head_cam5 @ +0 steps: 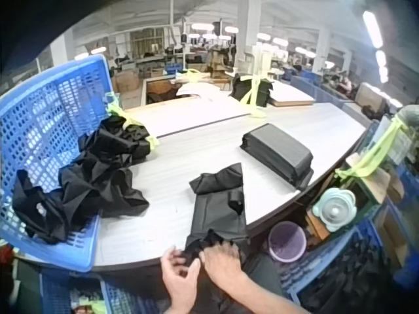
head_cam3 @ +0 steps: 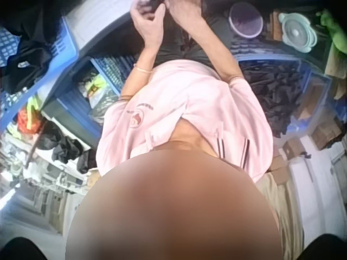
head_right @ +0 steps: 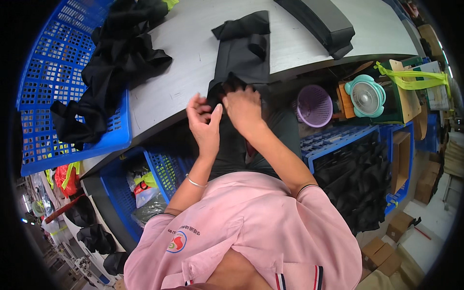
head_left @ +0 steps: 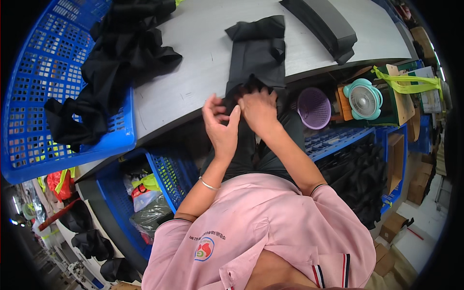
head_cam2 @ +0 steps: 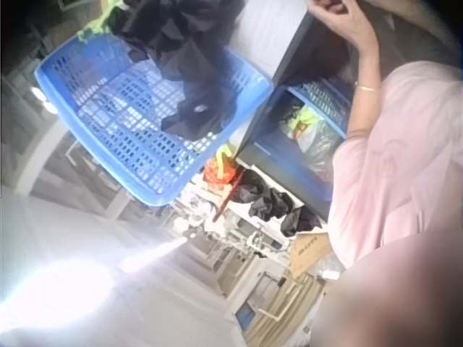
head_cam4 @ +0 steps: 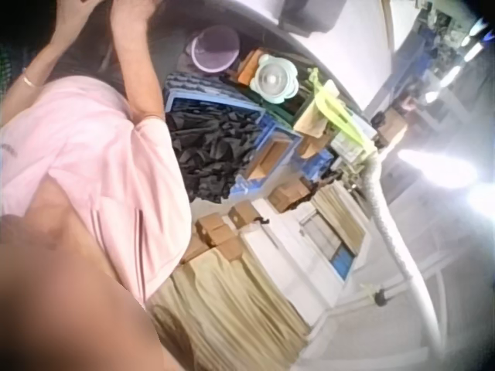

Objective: Inspecting and folding black fabric garment sleeves at a garment factory workstation.

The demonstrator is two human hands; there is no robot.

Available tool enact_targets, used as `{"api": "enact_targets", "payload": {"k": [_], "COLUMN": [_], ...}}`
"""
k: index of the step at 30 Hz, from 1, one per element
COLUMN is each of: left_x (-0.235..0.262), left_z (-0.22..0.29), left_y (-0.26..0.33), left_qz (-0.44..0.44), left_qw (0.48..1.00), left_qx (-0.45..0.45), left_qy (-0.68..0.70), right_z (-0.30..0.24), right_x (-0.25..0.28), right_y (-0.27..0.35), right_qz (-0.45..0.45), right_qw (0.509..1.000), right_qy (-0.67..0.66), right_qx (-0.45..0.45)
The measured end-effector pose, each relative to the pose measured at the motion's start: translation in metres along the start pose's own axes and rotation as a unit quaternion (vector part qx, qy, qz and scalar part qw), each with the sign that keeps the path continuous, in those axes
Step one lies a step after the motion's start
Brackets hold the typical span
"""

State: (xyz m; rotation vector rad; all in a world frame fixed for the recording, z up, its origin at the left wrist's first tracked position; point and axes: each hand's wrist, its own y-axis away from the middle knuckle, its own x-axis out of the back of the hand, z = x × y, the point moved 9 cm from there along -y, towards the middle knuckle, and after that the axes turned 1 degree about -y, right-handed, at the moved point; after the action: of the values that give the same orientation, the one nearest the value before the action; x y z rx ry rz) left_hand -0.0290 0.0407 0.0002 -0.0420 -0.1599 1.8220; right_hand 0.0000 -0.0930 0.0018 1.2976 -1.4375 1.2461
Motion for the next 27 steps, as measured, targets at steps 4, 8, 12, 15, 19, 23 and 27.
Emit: {"api": "enact_targets", "payload": {"k": [4,8,12,15,19,23,27], "left_x": [0.009,0.014,0.052,0.03,-0.009,-0.008,-0.012], "left_z": [0.024,0.038,0.014,-0.016,-0.019,-0.025,-0.014], "left_y": [-0.027,0.003,0.018,0.004,-0.004,0.001,0.021], "left_qz": [0.004,-0.101,-0.069,-0.13,-0.192,-0.209,-0.259], "left_qw": [0.989,0.974,0.997,0.965,0.905,0.894,0.892], "left_qx": [-0.113,-0.136,-0.017,0.155,0.254,0.255,0.242], "left_qy": [-0.098,-0.15,-0.017,0.167,0.282,0.303,0.281], "right_z": [-0.037,0.01,0.027,0.004,-0.042,0.006,0.073], "right_x": [-0.008,-0.007,-0.009,-0.005,0.009,0.103,0.136], "right_y": [0.02,0.022,0.022,0.045,0.103,0.098,0.084], "right_qz": [0.021,0.152,-0.032,-0.072,-0.079,0.045,0.199], "right_qw": [0.995,0.946,0.997,0.987,0.951,0.875,0.925], "right_qy": [0.017,-0.243,-0.076,-0.128,-0.242,-0.481,-0.313], "right_qx": [0.097,0.149,0.014,0.062,0.174,0.04,-0.086]}}
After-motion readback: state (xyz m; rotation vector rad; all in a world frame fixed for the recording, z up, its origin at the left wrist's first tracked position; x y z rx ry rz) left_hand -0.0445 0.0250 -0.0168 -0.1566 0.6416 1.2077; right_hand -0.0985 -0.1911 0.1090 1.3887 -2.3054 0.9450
